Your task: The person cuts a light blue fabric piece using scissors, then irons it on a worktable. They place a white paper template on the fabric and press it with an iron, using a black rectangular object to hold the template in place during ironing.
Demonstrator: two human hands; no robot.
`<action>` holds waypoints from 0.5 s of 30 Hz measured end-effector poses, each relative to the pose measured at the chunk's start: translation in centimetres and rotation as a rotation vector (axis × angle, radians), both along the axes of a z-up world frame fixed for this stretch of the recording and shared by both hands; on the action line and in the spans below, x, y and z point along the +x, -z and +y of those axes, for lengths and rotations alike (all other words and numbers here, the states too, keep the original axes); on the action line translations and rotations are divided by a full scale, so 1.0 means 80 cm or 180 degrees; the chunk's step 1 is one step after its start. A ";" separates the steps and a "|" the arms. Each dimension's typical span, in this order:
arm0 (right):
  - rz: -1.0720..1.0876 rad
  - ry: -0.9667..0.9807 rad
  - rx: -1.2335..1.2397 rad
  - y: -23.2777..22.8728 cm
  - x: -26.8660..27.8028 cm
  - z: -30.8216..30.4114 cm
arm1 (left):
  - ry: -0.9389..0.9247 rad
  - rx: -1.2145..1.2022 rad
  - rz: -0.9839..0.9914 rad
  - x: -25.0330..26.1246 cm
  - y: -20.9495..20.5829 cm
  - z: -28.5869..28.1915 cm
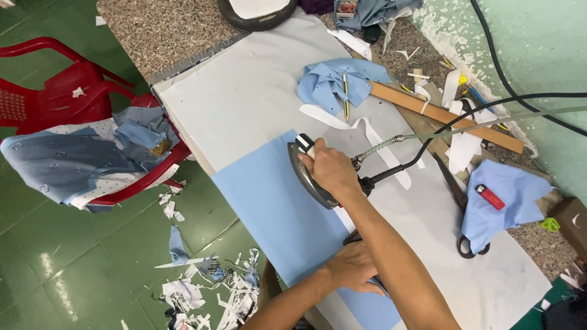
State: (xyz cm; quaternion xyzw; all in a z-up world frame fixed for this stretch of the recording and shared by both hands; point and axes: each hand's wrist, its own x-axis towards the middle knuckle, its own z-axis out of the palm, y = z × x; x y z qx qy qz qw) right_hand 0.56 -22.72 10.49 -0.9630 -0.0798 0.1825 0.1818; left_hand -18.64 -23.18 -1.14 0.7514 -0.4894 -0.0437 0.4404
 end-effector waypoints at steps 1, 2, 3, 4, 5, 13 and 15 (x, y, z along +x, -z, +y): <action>0.0017 0.0018 -0.0001 -0.002 0.000 0.001 | -0.0059 -0.0081 0.0046 0.000 -0.003 0.001; 0.0017 0.0011 -0.0018 -0.001 0.000 0.001 | -0.0066 -0.0098 0.0045 0.001 -0.008 0.001; 0.0011 0.0027 -0.0017 0.000 0.000 0.001 | -0.0065 -0.0100 0.0067 0.002 -0.014 0.003; 0.0005 0.0042 -0.0016 0.001 0.000 0.001 | -0.0064 -0.0102 0.0089 0.003 -0.019 0.004; 0.0011 0.0036 -0.0023 0.003 0.000 0.001 | -0.0070 -0.0108 0.0095 0.004 -0.022 0.007; 0.0089 -0.0033 -0.0084 -0.031 0.000 0.004 | -0.2123 -0.0912 -0.1083 0.043 0.020 0.103; 0.0100 -0.0007 -0.0075 -0.033 -0.001 0.006 | -0.2581 -0.0277 -0.0877 0.079 -0.014 0.165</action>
